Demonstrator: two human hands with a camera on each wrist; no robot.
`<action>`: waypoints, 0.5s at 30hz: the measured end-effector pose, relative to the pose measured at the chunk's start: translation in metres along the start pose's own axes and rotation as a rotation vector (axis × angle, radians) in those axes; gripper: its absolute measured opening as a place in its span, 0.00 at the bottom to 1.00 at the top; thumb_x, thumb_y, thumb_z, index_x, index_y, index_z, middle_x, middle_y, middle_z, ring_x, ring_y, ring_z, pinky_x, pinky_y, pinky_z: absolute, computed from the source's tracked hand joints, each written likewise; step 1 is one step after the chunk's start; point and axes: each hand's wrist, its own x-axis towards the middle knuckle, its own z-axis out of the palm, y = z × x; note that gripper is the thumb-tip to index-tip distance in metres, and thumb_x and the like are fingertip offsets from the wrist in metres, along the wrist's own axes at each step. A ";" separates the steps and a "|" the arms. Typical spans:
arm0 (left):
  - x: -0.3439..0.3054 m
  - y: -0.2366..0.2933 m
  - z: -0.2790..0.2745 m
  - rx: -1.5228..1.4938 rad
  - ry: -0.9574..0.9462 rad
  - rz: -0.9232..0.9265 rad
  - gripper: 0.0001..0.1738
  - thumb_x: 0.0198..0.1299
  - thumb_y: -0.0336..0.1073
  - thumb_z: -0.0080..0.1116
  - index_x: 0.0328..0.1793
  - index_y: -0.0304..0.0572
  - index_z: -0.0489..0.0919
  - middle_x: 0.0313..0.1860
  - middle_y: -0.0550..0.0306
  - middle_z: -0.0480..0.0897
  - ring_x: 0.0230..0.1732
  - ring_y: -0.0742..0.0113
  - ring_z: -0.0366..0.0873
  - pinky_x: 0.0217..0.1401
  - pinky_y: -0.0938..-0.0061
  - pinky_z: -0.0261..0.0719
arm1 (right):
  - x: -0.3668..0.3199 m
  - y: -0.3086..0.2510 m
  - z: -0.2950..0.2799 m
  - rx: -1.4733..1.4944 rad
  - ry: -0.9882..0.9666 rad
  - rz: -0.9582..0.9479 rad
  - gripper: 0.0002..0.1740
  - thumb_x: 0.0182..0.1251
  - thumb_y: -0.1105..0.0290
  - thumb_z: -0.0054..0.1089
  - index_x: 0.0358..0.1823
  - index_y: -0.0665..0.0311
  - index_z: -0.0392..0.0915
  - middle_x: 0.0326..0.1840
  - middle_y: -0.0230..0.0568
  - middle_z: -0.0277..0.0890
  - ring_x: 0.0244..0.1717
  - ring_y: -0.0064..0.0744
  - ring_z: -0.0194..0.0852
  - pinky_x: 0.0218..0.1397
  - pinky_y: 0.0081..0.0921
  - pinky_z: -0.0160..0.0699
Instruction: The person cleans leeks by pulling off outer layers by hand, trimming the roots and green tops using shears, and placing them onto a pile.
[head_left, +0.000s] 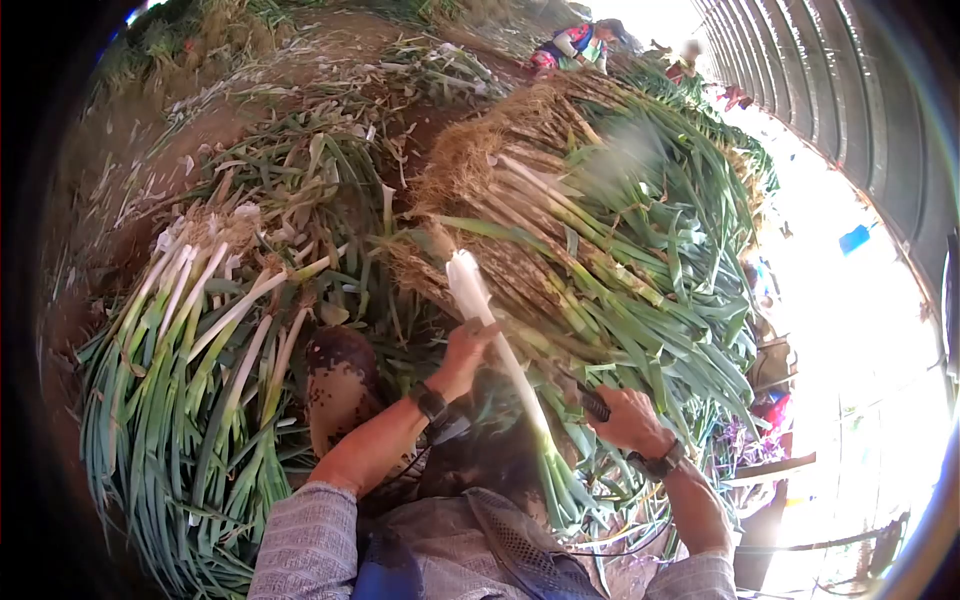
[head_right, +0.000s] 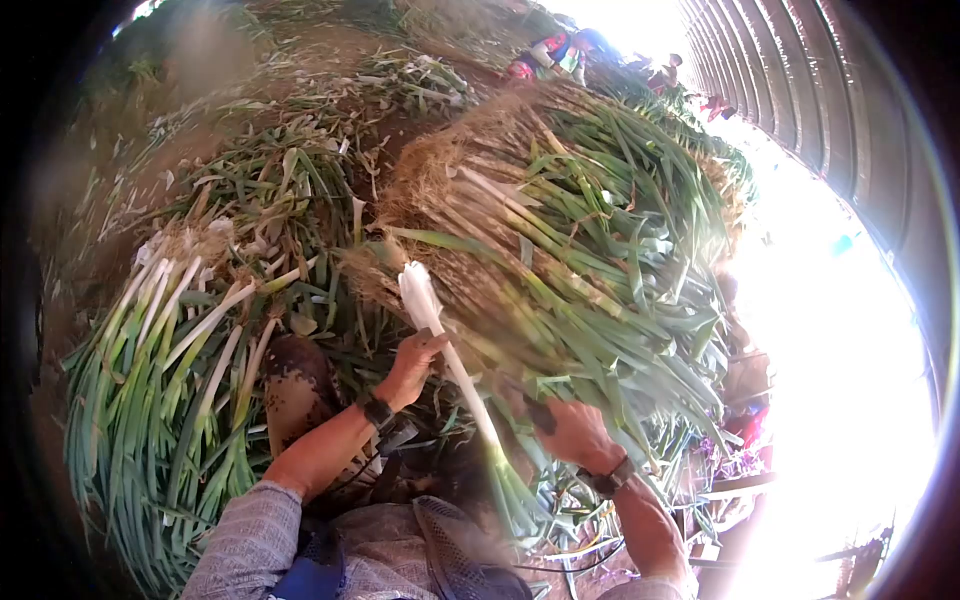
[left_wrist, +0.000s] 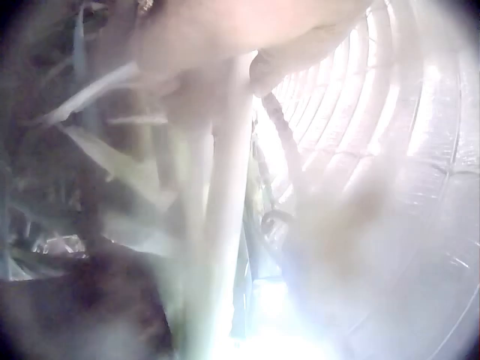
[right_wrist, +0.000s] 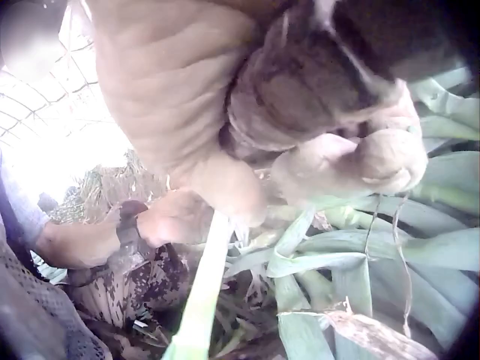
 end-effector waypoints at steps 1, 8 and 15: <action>-0.001 0.002 -0.001 -0.003 0.002 0.007 0.19 0.69 0.46 0.60 0.57 0.41 0.78 0.37 0.62 0.83 0.32 0.74 0.81 0.29 0.77 0.79 | -0.001 0.002 0.001 -0.007 -0.033 0.005 0.15 0.56 0.59 0.64 0.42 0.58 0.79 0.30 0.53 0.80 0.35 0.60 0.79 0.41 0.52 0.75; 0.000 0.008 -0.012 -0.074 0.037 -0.041 0.18 0.67 0.42 0.61 0.56 0.37 0.78 0.41 0.57 0.83 0.38 0.67 0.84 0.33 0.73 0.84 | 0.005 -0.003 -0.003 0.019 -0.081 0.000 0.15 0.56 0.59 0.61 0.42 0.57 0.78 0.32 0.55 0.81 0.38 0.62 0.78 0.42 0.54 0.73; -0.017 -0.014 0.014 0.066 -0.253 -0.119 0.31 0.65 0.45 0.64 0.69 0.37 0.70 0.49 0.54 0.83 0.47 0.68 0.84 0.35 0.73 0.86 | 0.015 0.002 0.000 0.014 -0.030 -0.014 0.13 0.56 0.61 0.64 0.39 0.58 0.79 0.28 0.52 0.79 0.34 0.61 0.77 0.39 0.51 0.73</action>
